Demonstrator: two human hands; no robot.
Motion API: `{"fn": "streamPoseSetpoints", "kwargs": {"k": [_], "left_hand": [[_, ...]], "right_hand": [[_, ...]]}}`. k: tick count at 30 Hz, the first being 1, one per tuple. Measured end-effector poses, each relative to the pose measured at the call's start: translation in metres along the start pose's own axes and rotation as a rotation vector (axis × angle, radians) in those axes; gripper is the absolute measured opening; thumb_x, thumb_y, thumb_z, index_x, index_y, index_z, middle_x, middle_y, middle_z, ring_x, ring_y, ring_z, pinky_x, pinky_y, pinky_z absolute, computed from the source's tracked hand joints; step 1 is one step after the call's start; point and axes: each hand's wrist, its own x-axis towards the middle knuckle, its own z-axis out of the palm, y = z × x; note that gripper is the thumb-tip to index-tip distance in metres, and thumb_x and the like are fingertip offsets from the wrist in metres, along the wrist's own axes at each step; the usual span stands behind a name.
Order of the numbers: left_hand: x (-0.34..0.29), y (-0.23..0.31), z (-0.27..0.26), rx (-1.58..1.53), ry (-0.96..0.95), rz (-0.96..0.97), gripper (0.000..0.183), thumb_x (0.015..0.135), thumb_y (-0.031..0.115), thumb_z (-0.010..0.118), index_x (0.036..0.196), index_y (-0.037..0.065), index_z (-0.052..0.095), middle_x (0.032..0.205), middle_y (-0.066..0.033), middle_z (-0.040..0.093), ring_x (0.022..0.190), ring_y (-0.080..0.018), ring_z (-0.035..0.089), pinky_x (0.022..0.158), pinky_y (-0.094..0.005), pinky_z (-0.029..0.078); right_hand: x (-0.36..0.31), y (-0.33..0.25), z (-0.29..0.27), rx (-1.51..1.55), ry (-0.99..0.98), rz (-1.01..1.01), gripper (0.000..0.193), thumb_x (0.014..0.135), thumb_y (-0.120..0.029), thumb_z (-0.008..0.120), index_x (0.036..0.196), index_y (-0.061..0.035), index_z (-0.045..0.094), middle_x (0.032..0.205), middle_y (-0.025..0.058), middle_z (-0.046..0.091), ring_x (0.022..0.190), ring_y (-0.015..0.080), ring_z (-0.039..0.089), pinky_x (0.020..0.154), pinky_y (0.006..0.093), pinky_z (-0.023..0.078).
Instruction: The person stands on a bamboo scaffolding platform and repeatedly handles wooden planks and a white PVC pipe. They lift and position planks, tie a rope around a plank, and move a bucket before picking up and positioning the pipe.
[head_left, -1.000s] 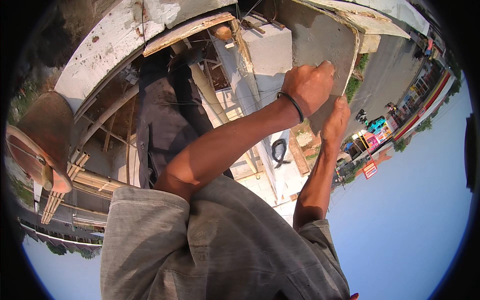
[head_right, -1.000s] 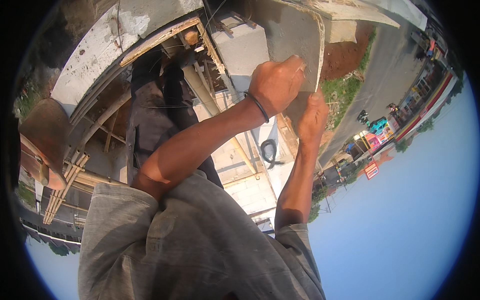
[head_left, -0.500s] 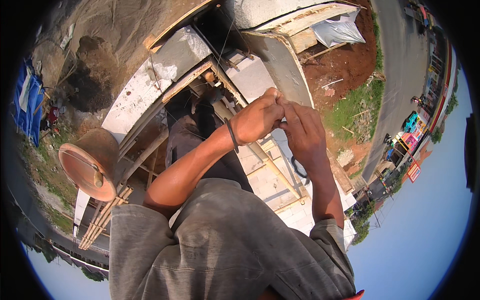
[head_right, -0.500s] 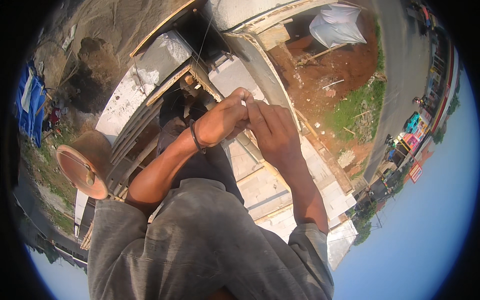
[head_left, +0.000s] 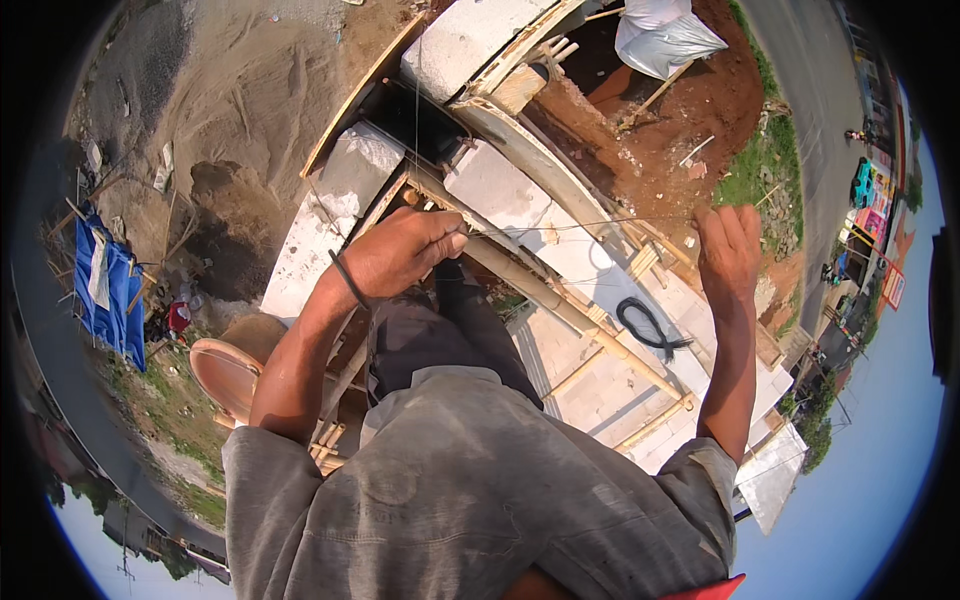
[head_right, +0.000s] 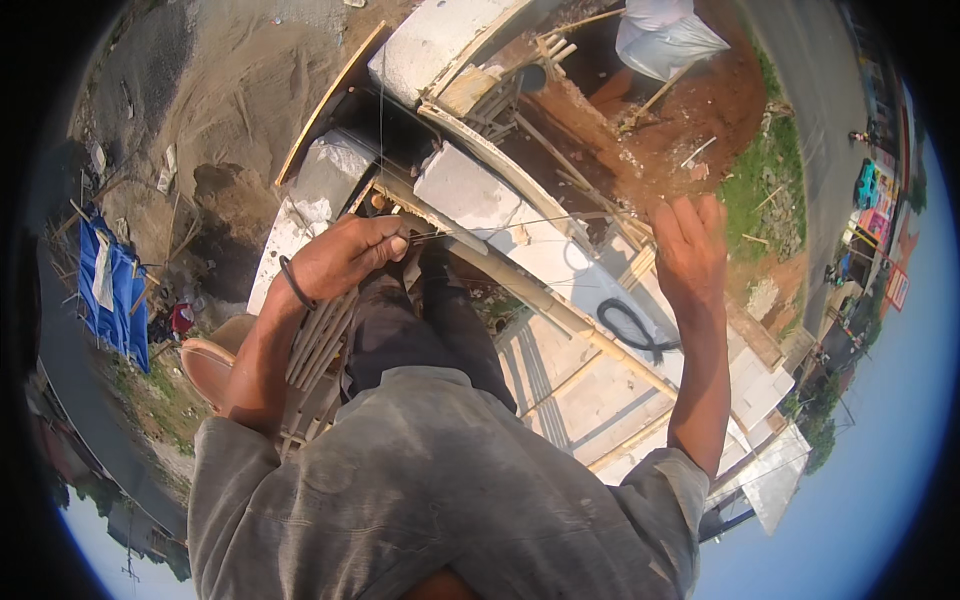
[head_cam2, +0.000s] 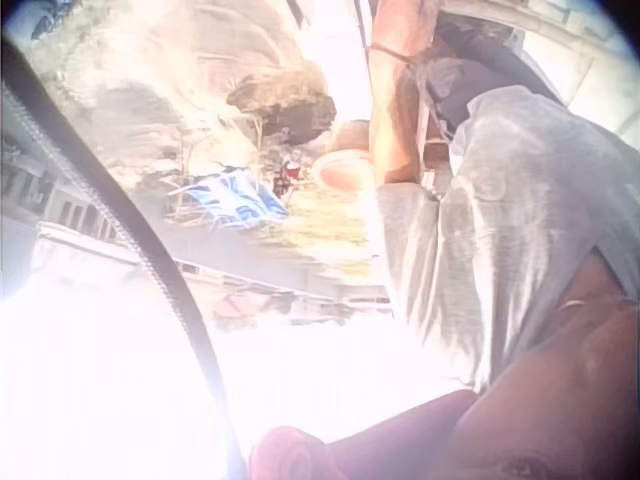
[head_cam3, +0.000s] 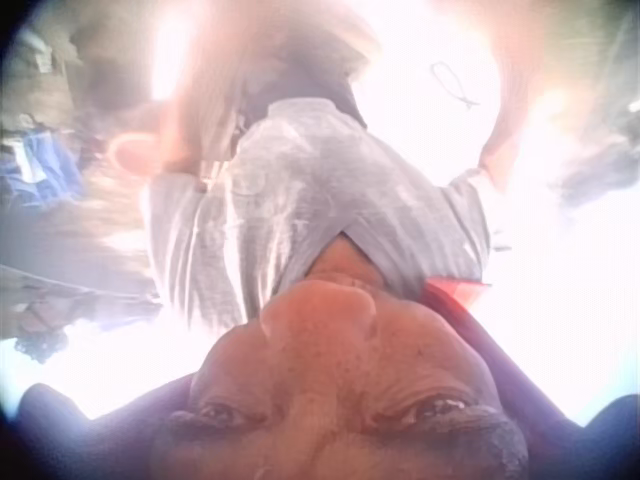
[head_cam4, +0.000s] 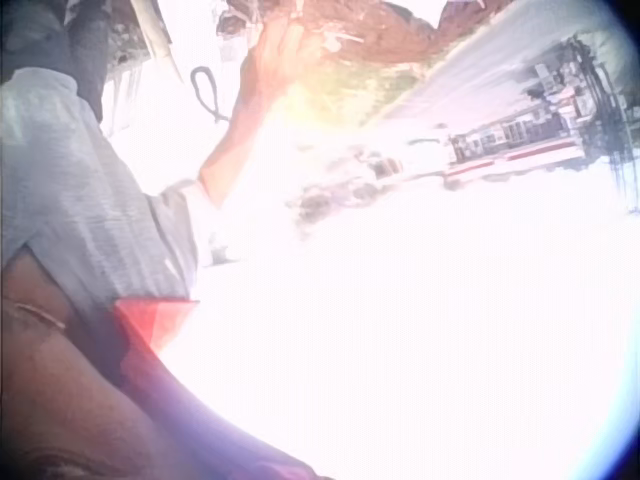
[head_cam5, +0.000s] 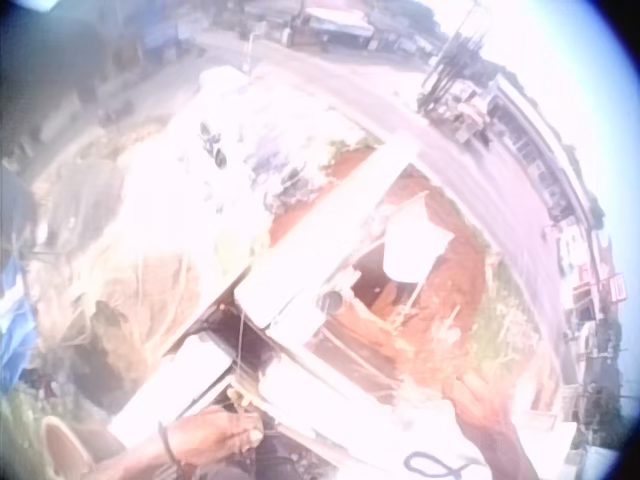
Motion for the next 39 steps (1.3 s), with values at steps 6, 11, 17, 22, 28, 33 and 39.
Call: {"fn": "streamPoseSetpoints", "kwargs": {"k": [6, 11, 17, 22, 28, 33, 39], "left_hand": [[0.007, -0.009, -0.054, 0.224, 0.128, 0.0, 0.031, 0.1, 0.028, 0.049, 0.087, 0.0, 0.052, 0.068, -0.0142, 0.048, 0.063, -0.0262, 0.047, 0.061, -0.0391, 0.041], [0.064, -0.02, -0.083, 0.393, 0.256, 0.036, 0.028, 0.098, 0.026, 0.053, 0.089, 0.0, 0.055, 0.07, -0.0154, 0.053, 0.064, -0.0269, 0.05, 0.063, -0.0399, 0.043], [0.103, -0.051, -0.084, 0.407, 0.377, 0.08, 0.025, 0.096, 0.027, 0.056, 0.093, 0.002, 0.063, 0.074, -0.0194, 0.061, 0.069, -0.0376, 0.059, 0.065, -0.0423, 0.047], [0.112, -0.063, -0.079, 0.299, 0.347, 0.031, 0.034, 0.096, 0.031, 0.057, 0.087, -0.001, 0.064, 0.071, -0.0186, 0.061, 0.065, -0.0297, 0.059, 0.064, -0.0397, 0.048], [0.119, -0.072, -0.085, 0.205, 0.264, 0.193, 0.045, 0.097, 0.035, 0.056, 0.075, -0.004, 0.053, 0.061, -0.0083, 0.046, 0.057, -0.018, 0.042, 0.055, -0.0361, 0.039], [0.136, -0.09, -0.092, 0.229, 0.197, 0.101, 0.046, 0.097, 0.038, 0.057, 0.075, -0.002, 0.056, 0.065, -0.0044, 0.051, 0.064, -0.0137, 0.045, 0.061, -0.0322, 0.042], [0.126, -0.102, -0.101, 0.086, 0.01, -0.004, 0.05, 0.098, 0.044, 0.053, 0.068, 0.005, 0.052, 0.066, 0.0021, 0.048, 0.066, -0.0106, 0.042, 0.062, -0.0288, 0.036]], "right_hand": [[-0.046, 0.059, 0.01, -0.17, 0.075, 0.144, 0.017, 0.077, -0.002, 0.06, 0.093, -0.0056, 0.061, 0.078, 0.0075, 0.049, 0.078, 0.0254, 0.048, 0.07, 0.0372, 0.039], [-0.077, 0.079, 0.026, -0.237, 0.112, 0.321, 0.011, 0.08, -0.002, 0.058, 0.09, -0.0048, 0.059, 0.08, 0.0103, 0.05, 0.077, 0.0284, 0.048, 0.07, 0.0395, 0.039], [-0.129, 0.079, 0.054, -0.193, 0.067, 0.429, 0.009, 0.078, -0.001, 0.055, 0.087, -0.0041, 0.057, 0.079, 0.0124, 0.05, 0.075, 0.0302, 0.048, 0.067, 0.0403, 0.039], [-0.166, 0.047, 0.097, -0.166, 0.007, 0.499, 0.009, 0.076, -0.001, 0.054, 0.084, -0.0046, 0.056, 0.076, 0.0119, 0.051, 0.073, 0.0296, 0.049, 0.067, 0.0402, 0.041], [-0.19, 0.029, 0.136, -0.121, 0.006, 0.594, 0.006, 0.077, -0.002, 0.053, 0.08, -0.007, 0.055, 0.076, 0.0109, 0.052, 0.075, 0.0293, 0.051, 0.066, 0.041, 0.043], [-0.189, 0.012, 0.196, -0.058, -0.172, 0.537, 0.012, 0.081, -0.01, 0.052, 0.09, -0.0065, 0.059, 0.08, 0.0109, 0.059, 0.079, 0.03, 0.056, 0.068, 0.0419, 0.046], [-0.167, 0.025, 0.245, -0.086, -0.234, 0.511, 0.021, 0.089, -0.017, 0.049, 0.101, -0.0084, 0.064, 0.085, 0.0114, 0.063, 0.083, 0.03, 0.058, 0.072, 0.0421, 0.048]]}}
